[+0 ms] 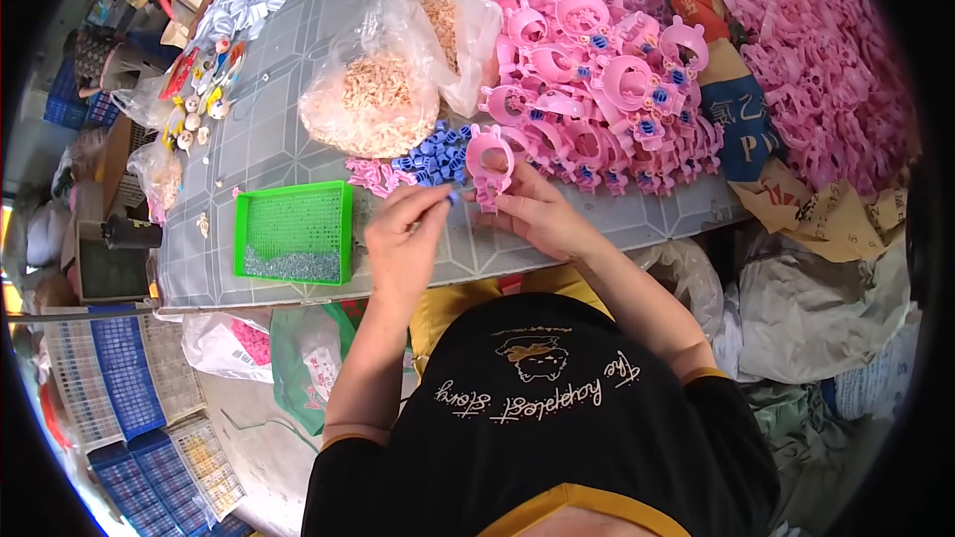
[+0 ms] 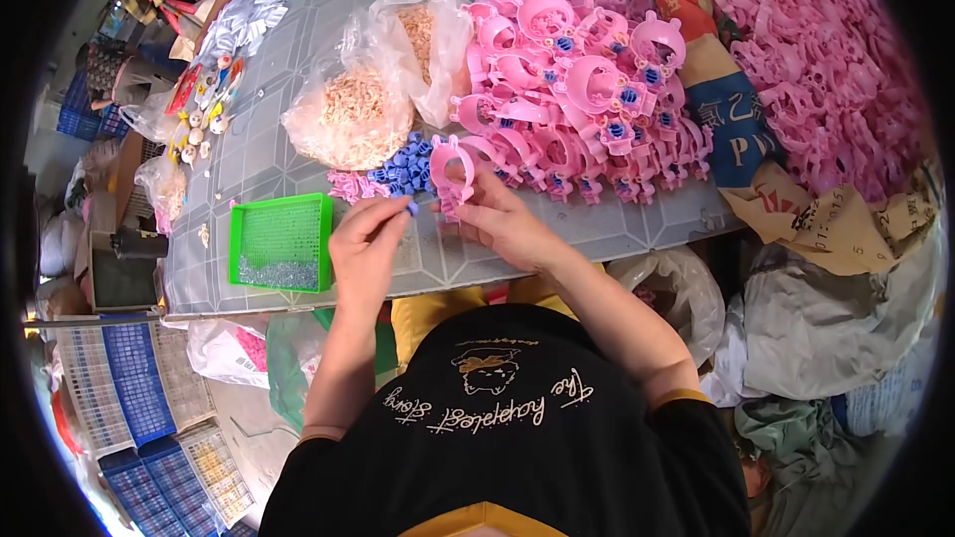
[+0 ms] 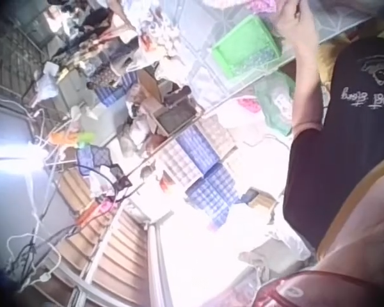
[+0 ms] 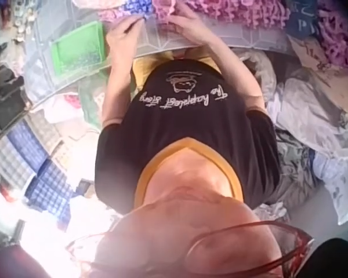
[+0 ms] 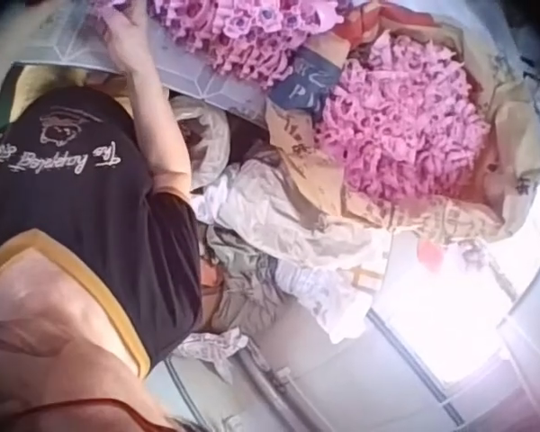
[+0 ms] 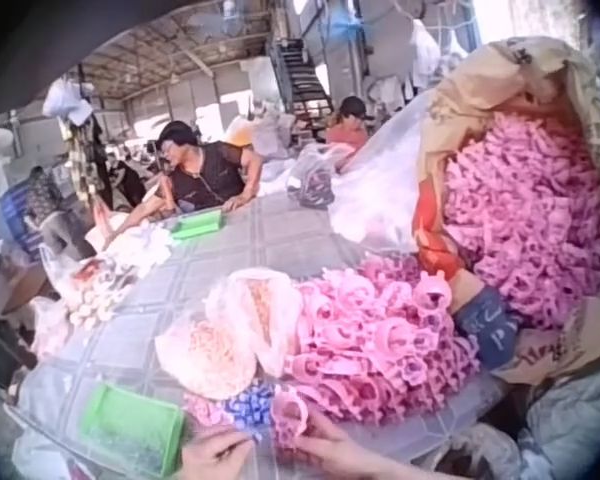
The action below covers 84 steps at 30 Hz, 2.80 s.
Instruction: Assembling decorative components and small blue flowers onto pink plastic toy watch frames.
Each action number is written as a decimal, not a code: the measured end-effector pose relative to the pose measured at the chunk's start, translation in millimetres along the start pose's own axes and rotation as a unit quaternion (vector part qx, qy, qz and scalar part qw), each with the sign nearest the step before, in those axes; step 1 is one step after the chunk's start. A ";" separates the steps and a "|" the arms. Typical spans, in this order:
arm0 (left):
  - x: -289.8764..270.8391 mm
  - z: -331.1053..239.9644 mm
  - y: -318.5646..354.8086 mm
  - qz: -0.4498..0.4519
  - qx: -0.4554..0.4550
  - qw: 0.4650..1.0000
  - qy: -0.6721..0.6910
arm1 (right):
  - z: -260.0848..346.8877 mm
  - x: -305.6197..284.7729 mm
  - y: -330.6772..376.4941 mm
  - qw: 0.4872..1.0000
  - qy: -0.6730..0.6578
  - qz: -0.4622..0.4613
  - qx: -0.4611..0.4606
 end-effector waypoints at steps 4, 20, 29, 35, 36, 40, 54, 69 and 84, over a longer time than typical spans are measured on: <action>28.6 -20.7 -2.1 0.033 0.019 0.997 0.062 | 6.2 -4.0 1.0 1.000 0.016 0.007 -0.023; 48.7 -11.6 -5.0 -0.045 -0.046 0.998 0.003 | 8.1 -6.5 -1.9 0.999 0.021 0.013 -0.038; -26.2 15.2 -117.9 -0.133 0.048 0.980 -0.137 | 2.4 2.3 -2.9 0.997 0.025 0.045 0.050; 6.8 99.9 -177.9 0.016 0.071 0.964 -0.254 | 3.2 1.7 -5.7 0.997 0.021 0.051 0.046; 10.0 108.6 -180.3 0.015 0.072 0.965 -0.254 | 4.0 3.2 -5.4 0.997 0.022 0.052 0.046; 14.7 107.2 -177.3 0.006 0.098 0.905 -0.413 | 13.2 3.0 -6.7 0.999 -0.023 0.031 0.013; -21.6 57.1 -143.7 -0.057 0.056 0.980 -0.184 | 22.5 -1.2 -5.8 1.000 -0.023 -0.002 -0.021; 12.5 -43.0 -60.6 0.087 0.079 0.989 -0.086 | 21.6 -6.2 -6.2 0.998 -0.041 -0.008 -0.048; 35.2 -39.7 -42.5 0.118 0.084 0.986 -0.082 | 20.7 -8.9 -4.5 0.996 0.006 0.007 -0.088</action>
Point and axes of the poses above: each hand's wrist, its own y-axis away from the middle knuckle, its own x-axis out of the palm, z = x × y, the point moved 8 cm from there along -y, towards the middle knuckle, and after that the axes turned 3 degrees about x, right-handed, at the moved point
